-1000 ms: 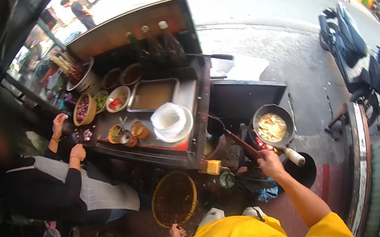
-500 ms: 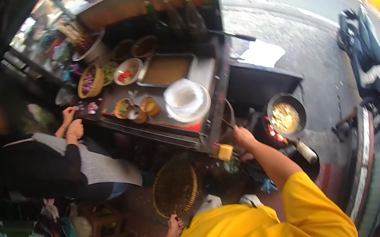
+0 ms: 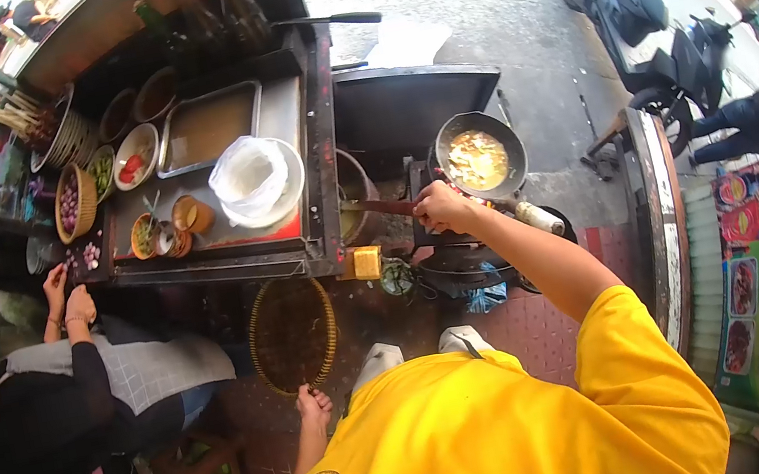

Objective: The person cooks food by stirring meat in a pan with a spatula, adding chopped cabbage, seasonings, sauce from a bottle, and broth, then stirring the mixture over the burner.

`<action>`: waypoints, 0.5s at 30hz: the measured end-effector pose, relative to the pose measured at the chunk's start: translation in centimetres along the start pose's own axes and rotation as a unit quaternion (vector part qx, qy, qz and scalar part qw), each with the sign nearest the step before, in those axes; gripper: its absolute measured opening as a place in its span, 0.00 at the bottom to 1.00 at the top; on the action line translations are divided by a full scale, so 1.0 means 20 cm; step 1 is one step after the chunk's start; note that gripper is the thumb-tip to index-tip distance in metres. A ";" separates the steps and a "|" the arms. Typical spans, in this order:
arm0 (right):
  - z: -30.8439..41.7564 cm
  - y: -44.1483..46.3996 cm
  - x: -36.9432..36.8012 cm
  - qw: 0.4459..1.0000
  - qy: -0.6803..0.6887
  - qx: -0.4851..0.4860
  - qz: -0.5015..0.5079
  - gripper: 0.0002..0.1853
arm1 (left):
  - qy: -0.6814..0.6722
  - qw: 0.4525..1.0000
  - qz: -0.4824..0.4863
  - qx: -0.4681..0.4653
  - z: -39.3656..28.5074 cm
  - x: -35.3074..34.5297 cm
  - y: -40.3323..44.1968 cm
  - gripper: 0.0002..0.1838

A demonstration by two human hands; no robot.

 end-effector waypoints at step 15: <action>-0.23 -0.97 0.48 0.967 0.193 -0.076 -0.149 0.09 | 0.118 0.985 0.049 -0.115 -0.39 -0.61 0.53 0.21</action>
Point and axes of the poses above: each hand's wrist, its own y-axis towards the middle knuckle, its own x-axis out of the back of the hand, z = x × y, the point moved 1 cm from there along y, towards the middle knuckle, and after that the axes turned 14 degrees about -y, right-handed, at the moved point
